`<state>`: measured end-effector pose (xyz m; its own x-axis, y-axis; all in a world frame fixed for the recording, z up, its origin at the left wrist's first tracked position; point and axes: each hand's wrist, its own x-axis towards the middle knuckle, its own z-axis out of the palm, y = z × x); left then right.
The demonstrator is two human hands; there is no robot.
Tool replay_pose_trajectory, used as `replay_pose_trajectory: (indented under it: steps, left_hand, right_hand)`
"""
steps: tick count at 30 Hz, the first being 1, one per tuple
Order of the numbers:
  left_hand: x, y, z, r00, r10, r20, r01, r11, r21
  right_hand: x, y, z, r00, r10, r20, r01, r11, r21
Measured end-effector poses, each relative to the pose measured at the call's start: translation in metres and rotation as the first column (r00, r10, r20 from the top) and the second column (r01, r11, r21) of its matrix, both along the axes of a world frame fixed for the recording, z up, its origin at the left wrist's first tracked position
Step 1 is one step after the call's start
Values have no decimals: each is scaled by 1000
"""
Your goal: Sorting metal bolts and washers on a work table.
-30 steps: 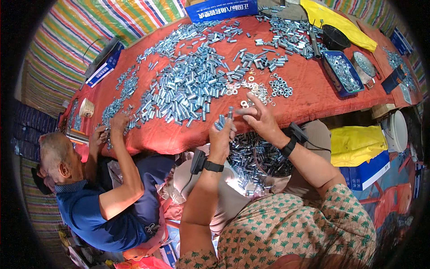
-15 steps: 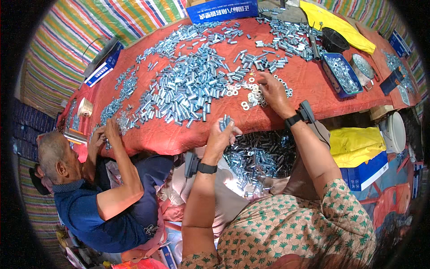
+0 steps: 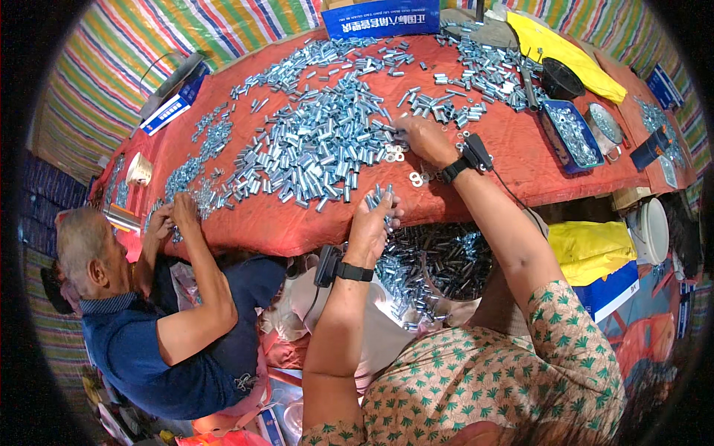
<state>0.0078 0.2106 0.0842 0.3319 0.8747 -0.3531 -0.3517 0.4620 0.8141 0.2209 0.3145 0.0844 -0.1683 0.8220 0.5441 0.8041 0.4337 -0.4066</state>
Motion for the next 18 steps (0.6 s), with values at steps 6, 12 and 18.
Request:
replay_pose_trajectory:
  steps: [6,12,18]
  left_hand:
    - [-12,6,-12,994,4,107,2,999,-54]
    - [2,8,-5,996,-59,69,62,997,-41]
    - [-6,12,-9,994,16,107,-12,999,-43]
  right_hand:
    - [-14,-29,-6,991,136,-6,-136,991,7]
    - [-3,-43,1,985,153,74,-162,978,134]
    - [-1,-52,14,983,124,-139,-109,987,114]
